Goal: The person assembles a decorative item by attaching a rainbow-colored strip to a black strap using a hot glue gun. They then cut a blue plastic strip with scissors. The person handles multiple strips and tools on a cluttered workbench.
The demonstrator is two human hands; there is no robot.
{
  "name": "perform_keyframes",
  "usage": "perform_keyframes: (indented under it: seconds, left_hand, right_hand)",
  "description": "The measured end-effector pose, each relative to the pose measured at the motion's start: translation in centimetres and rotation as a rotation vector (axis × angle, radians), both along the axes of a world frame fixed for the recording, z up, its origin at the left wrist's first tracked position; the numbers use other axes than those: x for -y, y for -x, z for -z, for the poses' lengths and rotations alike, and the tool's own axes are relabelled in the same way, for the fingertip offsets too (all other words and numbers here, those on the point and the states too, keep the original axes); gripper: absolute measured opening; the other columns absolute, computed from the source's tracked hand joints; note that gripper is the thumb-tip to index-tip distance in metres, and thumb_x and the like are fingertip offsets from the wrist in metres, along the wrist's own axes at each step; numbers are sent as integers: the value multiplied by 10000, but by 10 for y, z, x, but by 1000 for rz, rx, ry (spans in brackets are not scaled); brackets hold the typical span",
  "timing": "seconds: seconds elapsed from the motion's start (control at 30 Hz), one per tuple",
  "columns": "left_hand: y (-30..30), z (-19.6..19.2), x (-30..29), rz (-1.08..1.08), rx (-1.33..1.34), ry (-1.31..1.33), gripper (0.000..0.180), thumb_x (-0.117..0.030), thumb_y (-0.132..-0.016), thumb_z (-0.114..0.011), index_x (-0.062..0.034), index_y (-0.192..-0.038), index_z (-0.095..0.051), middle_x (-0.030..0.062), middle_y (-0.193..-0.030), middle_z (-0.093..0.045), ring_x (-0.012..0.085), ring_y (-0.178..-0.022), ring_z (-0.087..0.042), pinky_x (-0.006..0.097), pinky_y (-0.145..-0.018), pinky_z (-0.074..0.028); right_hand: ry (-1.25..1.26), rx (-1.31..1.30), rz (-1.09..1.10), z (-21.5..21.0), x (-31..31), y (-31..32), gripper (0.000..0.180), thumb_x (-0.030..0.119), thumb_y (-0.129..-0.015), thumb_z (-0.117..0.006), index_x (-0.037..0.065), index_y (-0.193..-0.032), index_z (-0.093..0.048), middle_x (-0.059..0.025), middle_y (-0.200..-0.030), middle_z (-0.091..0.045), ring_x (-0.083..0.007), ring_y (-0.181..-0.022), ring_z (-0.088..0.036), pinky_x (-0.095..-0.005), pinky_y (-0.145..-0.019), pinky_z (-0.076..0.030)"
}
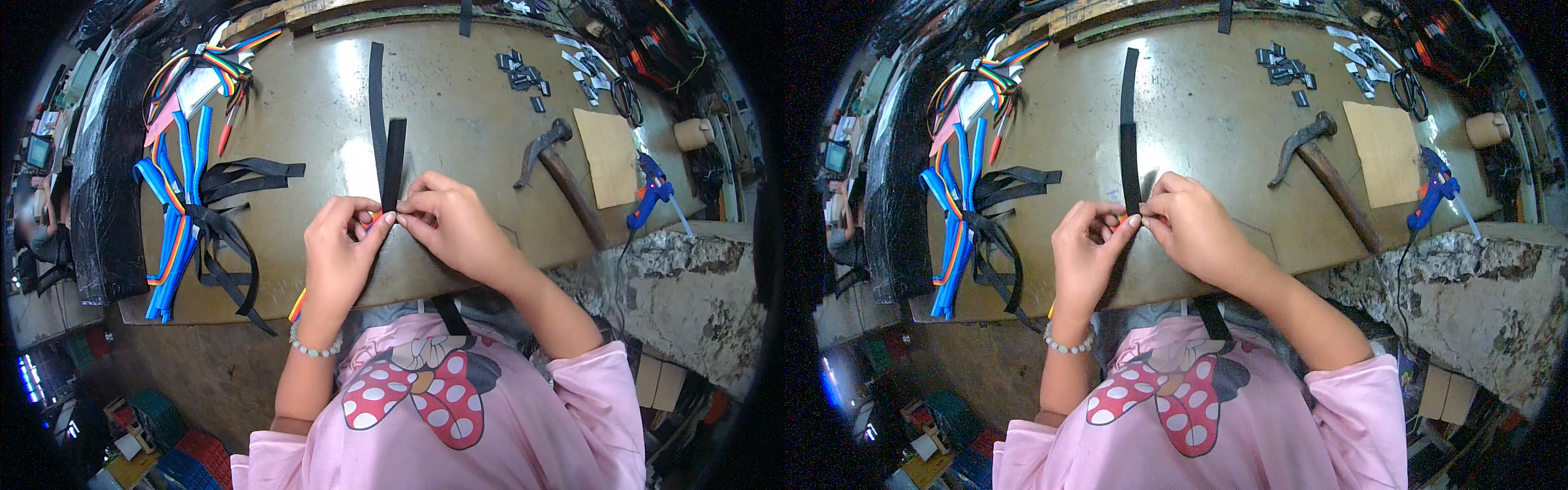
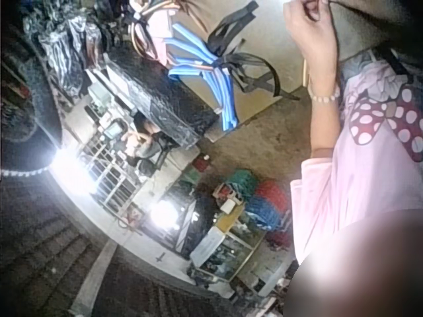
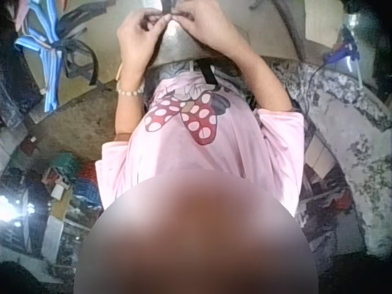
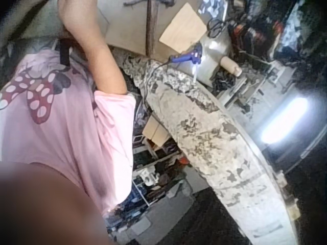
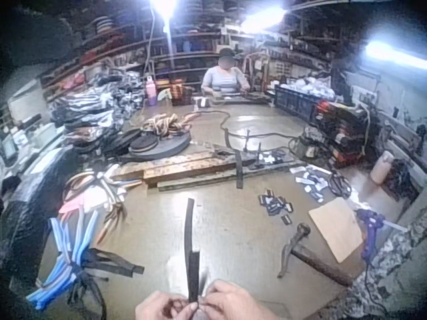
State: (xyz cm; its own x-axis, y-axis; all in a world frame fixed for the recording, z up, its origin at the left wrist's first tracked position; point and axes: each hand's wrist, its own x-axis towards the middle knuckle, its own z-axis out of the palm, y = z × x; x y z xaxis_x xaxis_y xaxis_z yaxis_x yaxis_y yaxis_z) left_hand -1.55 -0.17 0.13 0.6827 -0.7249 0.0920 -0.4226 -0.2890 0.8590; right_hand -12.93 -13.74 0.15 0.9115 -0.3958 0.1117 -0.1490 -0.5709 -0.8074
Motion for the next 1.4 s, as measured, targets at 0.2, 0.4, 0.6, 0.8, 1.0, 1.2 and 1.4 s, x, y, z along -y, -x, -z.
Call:
perform_keyframes:
  seconds: [0.2, 0.4, 0.6, 0.8, 1.0, 1.2, 1.4]
  left_hand:
    - [-4, -2, 1, 22, 29, -100, 210, -96, -761, -799, 21, -859, -655, 96, -732, -565, 152, -610, -523, 289, -570, -449]
    - [-2, 0, 1, 21, 8, -89, 202, -109, -770, -791, 12, -852, -652, 93, -728, -550, 177, -603, -525, 311, -573, -452]
    - [-1, -4, 1, 37, 30, -115, 177, -119, -790, -771, -2, -850, -653, 101, -759, -553, 200, -618, -540, 329, -581, -456]
    - [0, -2, -3, 140, 192, -92, 210, -115, -835, -726, -74, -1041, -717, 103, -818, -536, 219, -640, -544, 345, -609, -464]
    - [2, 5, -6, 131, 275, -27, 249, -97, -848, -709, -83, -1096, -717, 98, -816, -534, 223, -647, -548, 345, -609, -464]
    - [2, 9, -4, 127, 300, 6, 251, -77, -838, -714, -70, -1089, -716, 94, -821, -534, 205, -625, -529, 340, -588, -459]
    - [2, 10, -5, 120, 292, 6, 253, -68, -833, -717, -55, -1085, -711, 91, -818, -537, 208, -607, -523, 343, -587, -458]
  right_hand:
    - [-300, -142, -120, -5, 38, -28, 348, 226, -768, -775, -18, -973, -634, -135, -833, -672, -161, -720, -628, -330, -632, -496]
    - [-81, 84, -109, 14, 49, -55, 179, 179, -771, -758, 26, -846, -702, -150, -779, -651, -289, -744, -636, -361, -671, -492]
    - [-6, -60, -95, 12, 55, -58, 246, 237, -730, -790, 21, -782, -685, -165, -738, -655, -323, -698, -647, -401, -642, -497]
    - [218, -321, -12, -11, 57, -60, 279, 249, -750, -777, -2, -736, -655, -166, -686, -647, -331, -645, -638, -426, -638, -509]
    - [389, 239, -293, -5, 41, -7, 171, 135, -783, -681, 46, -928, -694, -96, -986, -676, -276, -930, -620, -378, -763, -500]
    - [695, 234, -449, 14, 47, 15, 376, 124, -689, -674, 67, -1061, -683, -18, -1117, -646, -227, -1051, -581, -357, -812, -486]
    - [762, 259, -457, 12, 46, 13, 365, 134, -706, -661, 59, -1062, -678, -15, -1152, -639, -223, -1060, -580, -338, -829, -481]
